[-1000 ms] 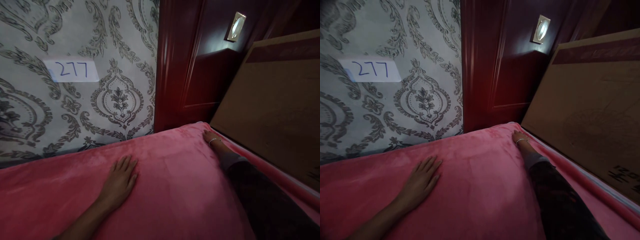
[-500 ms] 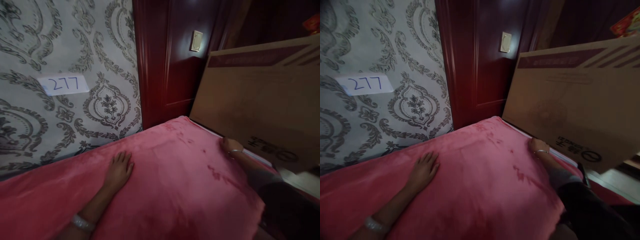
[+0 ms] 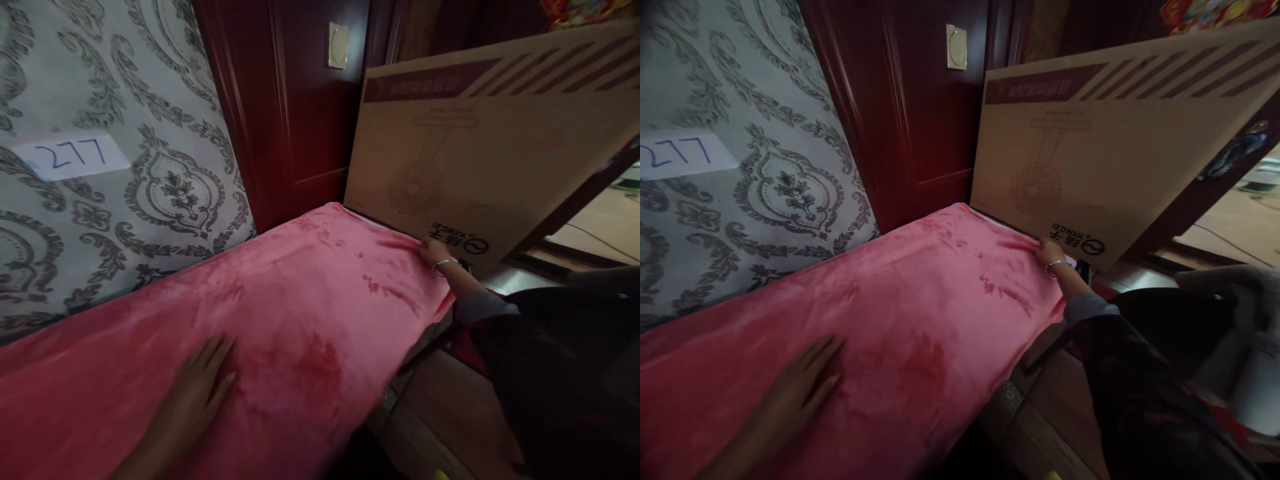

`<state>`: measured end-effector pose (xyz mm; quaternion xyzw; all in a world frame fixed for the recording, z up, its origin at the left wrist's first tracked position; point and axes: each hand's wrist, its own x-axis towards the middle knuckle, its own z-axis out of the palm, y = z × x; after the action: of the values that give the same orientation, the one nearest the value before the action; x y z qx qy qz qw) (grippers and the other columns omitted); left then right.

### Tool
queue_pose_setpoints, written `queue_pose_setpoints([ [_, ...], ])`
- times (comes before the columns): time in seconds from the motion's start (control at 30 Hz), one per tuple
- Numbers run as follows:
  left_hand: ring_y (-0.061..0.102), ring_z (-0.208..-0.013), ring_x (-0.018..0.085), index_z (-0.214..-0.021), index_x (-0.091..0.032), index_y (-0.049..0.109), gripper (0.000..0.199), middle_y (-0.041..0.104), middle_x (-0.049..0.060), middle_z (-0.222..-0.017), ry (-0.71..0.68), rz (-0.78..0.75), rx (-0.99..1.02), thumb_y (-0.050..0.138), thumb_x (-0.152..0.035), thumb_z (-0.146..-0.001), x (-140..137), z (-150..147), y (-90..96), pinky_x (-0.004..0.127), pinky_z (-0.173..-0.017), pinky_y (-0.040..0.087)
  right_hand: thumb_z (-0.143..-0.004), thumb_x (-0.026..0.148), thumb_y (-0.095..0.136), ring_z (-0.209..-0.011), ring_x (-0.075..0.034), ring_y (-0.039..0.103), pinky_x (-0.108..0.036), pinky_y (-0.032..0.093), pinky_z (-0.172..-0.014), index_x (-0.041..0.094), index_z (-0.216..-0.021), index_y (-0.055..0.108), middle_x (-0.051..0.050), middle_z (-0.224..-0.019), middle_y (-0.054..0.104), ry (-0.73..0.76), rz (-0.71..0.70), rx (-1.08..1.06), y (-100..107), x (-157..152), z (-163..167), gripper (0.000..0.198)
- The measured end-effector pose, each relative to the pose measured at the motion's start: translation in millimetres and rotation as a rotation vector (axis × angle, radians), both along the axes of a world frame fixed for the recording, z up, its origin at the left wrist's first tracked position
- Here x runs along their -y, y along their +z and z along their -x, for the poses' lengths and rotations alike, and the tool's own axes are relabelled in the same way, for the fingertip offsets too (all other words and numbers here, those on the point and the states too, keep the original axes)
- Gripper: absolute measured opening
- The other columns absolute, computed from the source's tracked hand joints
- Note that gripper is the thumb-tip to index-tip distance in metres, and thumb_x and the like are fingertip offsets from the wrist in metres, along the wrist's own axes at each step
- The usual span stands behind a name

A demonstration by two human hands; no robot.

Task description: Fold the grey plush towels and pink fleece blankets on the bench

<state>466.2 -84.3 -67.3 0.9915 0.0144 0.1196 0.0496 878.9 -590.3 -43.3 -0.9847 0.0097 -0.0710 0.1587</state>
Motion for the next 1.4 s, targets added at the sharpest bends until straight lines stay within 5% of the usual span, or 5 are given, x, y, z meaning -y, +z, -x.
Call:
queue_pose_setpoints([
  [0.37,0.048,-0.138,0.032,-0.144,-0.023,0.053,0.055,0.052,0.011,-0.15,0.094,-0.055,0.172,0.034,-0.04,-0.096,2,42,-42.5,0.058,-0.113,0.041,-0.088,0.014,0.051,-0.097,-0.023,0.065,-0.032,0.049,-0.084,0.016,-0.121,0.064,-0.013,-0.111,0.069,-0.017,-0.051,0.013,15,8,10,0.036],
  [0.8,0.051,-0.136,0.031,-0.142,-0.021,0.055,0.055,0.055,0.011,-0.147,0.084,-0.069,0.162,0.035,-0.042,-0.094,-2,41,-40.9,0.056,-0.112,0.043,-0.099,0.043,0.037,-0.142,-0.032,0.035,-0.058,0.036,-0.108,0.029,-0.152,0.039,-0.012,-0.158,0.038,0.156,0.161,0.048,-11,-17,28,0.055],
  [0.93,0.052,-0.135,0.032,-0.139,-0.02,0.058,0.055,0.056,0.012,-0.146,0.092,-0.091,0.166,0.035,-0.042,-0.095,-1,40,-41.8,0.056,-0.111,0.043,-0.099,0.041,0.032,-0.147,-0.039,0.027,-0.068,0.032,-0.106,0.02,-0.15,0.043,-0.021,-0.159,0.032,-0.144,0.153,0.042,-26,-31,47,0.057],
  [1.13,0.047,-0.14,0.03,-0.144,-0.02,0.054,0.056,0.051,0.011,-0.151,0.087,-0.121,0.126,0.033,-0.041,-0.097,5,37,-35.7,0.054,-0.114,0.039,-0.101,0.047,0.031,-0.148,-0.029,0.028,-0.056,0.03,-0.114,0.033,-0.153,0.038,-0.006,-0.163,0.031,0.371,0.228,0.042,-39,-66,99,0.054],
  [1.4,0.039,-0.145,0.028,-0.151,-0.027,0.043,0.056,0.045,0.01,-0.155,0.13,-0.072,-0.029,0.037,-0.045,-0.098,28,67,-5.8,0.053,-0.117,0.032,-0.1,0.045,0.03,-0.143,-0.034,0.036,-0.06,0.037,-0.108,0.024,-0.151,0.042,-0.014,-0.158,0.039,0.241,0.212,-0.023,-18,-62,140,0.056],
])
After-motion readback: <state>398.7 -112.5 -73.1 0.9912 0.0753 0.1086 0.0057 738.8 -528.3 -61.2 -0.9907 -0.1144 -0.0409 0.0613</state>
